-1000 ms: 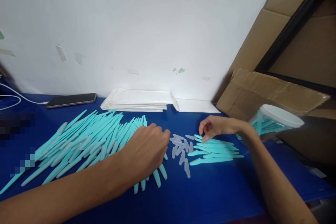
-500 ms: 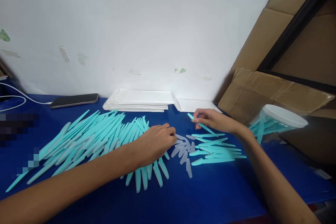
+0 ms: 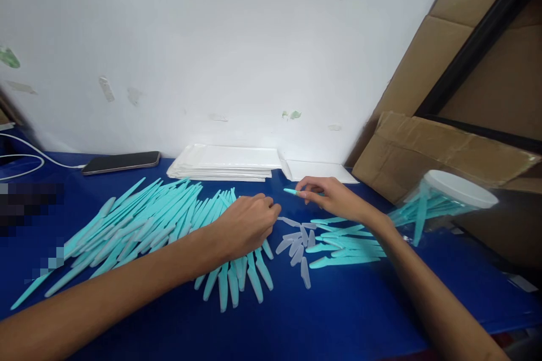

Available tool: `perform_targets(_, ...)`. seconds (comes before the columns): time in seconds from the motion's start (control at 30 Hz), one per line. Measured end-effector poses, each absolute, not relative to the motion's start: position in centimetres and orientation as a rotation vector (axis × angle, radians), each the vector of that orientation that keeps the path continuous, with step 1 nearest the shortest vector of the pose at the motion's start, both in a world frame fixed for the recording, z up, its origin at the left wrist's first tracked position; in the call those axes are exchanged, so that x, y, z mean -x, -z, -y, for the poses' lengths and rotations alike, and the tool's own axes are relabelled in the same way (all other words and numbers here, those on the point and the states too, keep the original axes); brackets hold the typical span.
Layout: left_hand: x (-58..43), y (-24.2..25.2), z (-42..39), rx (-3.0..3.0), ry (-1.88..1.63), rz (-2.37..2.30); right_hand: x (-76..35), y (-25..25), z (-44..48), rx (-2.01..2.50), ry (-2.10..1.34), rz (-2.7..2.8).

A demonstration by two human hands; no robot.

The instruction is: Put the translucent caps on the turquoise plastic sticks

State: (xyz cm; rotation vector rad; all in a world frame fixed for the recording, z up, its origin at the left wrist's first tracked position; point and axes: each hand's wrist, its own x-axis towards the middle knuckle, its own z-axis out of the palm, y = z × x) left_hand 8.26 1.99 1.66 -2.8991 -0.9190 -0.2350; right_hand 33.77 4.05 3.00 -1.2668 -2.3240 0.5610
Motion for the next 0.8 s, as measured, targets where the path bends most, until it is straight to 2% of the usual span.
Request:
perform_targets(0.17,-7.8,-2.4,-3.0,2.961,0.473,1.161,-33.1,-2.7,-4.1,1.232,-0.361,2.3)
perform_targets(0.37,-6.9,-3.6,-3.9,3.06,1.055,1.674,-32.3,-2.4,-4.0,1.126,-0.076,2.298)
perform_targets(0.5,-6.5,-3.9,-4.5,3.1,1.392,1.987,-31.3,-2.3,-3.3,1.064,-0.012,2.319)
perform_targets(0.8,-6.6,-4.0,-4.7,3.151,1.59,2.13,-30.1,-2.3,-2.5,1.035,-0.024,2.328)
